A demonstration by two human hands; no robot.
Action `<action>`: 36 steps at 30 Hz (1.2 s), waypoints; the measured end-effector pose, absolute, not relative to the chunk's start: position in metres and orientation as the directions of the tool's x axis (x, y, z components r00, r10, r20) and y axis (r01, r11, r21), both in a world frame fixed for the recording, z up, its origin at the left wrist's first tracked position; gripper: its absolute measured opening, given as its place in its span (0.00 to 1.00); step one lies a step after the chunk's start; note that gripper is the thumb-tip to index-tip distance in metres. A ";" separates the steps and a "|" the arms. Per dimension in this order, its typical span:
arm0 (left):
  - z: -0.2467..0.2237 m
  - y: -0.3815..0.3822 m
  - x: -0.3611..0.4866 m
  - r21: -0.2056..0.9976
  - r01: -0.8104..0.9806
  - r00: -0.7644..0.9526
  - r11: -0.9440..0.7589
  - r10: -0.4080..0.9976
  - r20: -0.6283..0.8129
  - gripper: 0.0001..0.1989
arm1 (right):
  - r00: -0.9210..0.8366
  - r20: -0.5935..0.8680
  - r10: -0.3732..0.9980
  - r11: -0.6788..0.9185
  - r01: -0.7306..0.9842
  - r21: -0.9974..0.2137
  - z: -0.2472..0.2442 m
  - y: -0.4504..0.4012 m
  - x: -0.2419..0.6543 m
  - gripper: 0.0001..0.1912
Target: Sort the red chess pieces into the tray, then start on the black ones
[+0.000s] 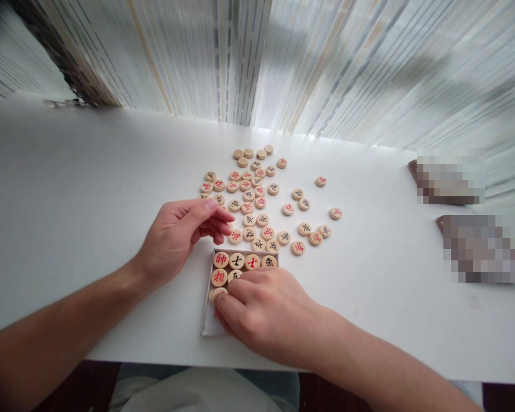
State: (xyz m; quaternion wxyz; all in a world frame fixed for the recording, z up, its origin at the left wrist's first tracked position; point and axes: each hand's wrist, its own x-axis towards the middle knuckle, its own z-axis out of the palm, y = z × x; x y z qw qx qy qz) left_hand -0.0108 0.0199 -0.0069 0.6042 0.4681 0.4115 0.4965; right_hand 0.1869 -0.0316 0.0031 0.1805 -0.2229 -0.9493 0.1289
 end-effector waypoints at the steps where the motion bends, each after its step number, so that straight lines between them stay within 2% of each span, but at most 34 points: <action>1: -0.006 0.020 -0.011 0.975 -0.211 0.165 0.070 0.986 -0.035 0.16 | -0.836 0.287 0.467 0.870 0.375 -0.321 0.003 -0.031 0.187 0.15; 31: -0.006 0.019 -0.010 0.983 -0.166 0.159 0.075 0.986 -0.048 0.16 | -0.859 0.277 0.430 0.894 0.363 -0.261 -0.001 -0.034 0.187 0.10; 36: -0.005 0.020 -0.012 0.984 -0.170 0.156 0.063 0.987 -0.036 0.16 | -0.804 0.381 0.456 0.881 0.349 -0.319 0.011 -0.025 0.194 0.13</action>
